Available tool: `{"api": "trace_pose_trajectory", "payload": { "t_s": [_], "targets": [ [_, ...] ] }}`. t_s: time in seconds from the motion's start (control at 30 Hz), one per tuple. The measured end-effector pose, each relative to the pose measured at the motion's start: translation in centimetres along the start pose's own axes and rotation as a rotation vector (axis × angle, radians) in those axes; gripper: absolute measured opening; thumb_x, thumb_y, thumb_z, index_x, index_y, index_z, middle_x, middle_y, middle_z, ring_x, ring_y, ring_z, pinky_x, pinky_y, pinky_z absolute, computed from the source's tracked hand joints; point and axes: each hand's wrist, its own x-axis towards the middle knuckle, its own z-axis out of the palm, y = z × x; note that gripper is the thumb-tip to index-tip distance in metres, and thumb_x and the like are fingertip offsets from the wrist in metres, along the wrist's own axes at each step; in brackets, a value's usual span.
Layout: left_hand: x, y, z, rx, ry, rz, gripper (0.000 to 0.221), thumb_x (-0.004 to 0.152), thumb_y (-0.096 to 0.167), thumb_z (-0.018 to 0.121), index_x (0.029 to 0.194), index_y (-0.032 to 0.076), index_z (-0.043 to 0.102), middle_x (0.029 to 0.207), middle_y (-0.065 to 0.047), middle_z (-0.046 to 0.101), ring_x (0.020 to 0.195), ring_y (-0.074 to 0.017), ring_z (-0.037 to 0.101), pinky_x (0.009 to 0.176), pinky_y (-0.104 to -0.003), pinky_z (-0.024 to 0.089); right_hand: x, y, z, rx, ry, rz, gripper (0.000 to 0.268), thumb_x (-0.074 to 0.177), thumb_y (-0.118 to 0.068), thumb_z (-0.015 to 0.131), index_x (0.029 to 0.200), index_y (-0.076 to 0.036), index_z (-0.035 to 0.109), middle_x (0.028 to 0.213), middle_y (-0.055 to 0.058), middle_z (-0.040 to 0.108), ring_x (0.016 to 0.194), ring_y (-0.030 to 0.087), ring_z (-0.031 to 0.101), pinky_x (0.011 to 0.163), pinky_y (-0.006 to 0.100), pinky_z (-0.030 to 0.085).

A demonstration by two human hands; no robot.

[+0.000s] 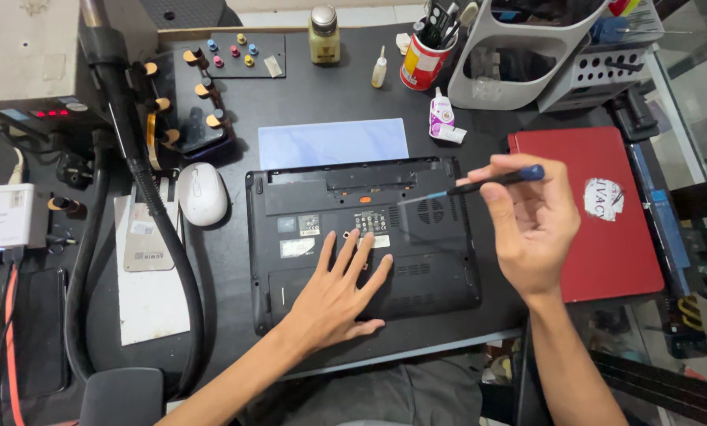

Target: The person disassembles a laptop by removing the battery, unscrewing the bottom casing with a screwdriver, and removing internal components including the keyboard using tweezers and a plastic tool.

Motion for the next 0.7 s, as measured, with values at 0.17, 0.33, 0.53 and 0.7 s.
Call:
{"api": "trace_pose_trajectory", "payload": {
  "t_s": [0.17,0.33,0.53,0.7],
  "targets": [
    [-0.2,-0.3,0.4,-0.049,0.052,-0.003,0.099,0.072,0.059,0.078,0.145,0.000,0.045,0.151,-0.034,0.037,0.141,-0.0539,0.032,0.115,-0.068,0.021,-0.1,0.4,-0.3,0.006,-0.016,0.004,0.025,0.109,0.007,0.061,0.132,0.002,0.052,0.112,0.016,0.069,0.103,0.021,0.072,0.095,0.029,0.059],
    [-0.1,-0.3,0.7,-0.066,0.067,-0.013,0.096,0.070,0.060,0.079,0.134,-0.007,0.051,0.151,-0.035,0.038,0.141,-0.0541,0.033,0.115,-0.068,0.021,-0.4,0.7,0.2,0.057,-0.021,-0.001,0.030,0.112,0.004,0.059,0.138,0.001,0.047,0.113,0.016,0.069,0.106,0.020,0.072,0.099,0.030,0.058],
    [0.4,-0.7,0.8,-0.065,0.095,-0.039,0.094,0.067,0.059,0.082,0.128,-0.007,0.052,0.150,-0.033,0.040,0.140,-0.0537,0.033,0.116,-0.068,0.021,-0.2,1.0,0.6,-0.036,-0.057,-0.017,0.031,0.111,0.003,0.059,0.139,0.000,0.045,0.112,0.018,0.071,0.104,0.021,0.072,0.093,0.029,0.057],
    [0.9,-2.2,0.3,-0.076,0.155,-0.070,0.097,0.066,0.057,0.084,0.128,-0.010,0.050,0.149,-0.032,0.043,0.143,-0.0498,0.035,0.119,-0.061,0.023,-0.3,1.3,0.8,0.005,-0.059,-0.022,0.036,0.112,0.003,0.057,0.144,-0.001,0.040,0.113,0.018,0.069,0.104,0.022,0.072,0.096,0.031,0.057]
  ]
}}
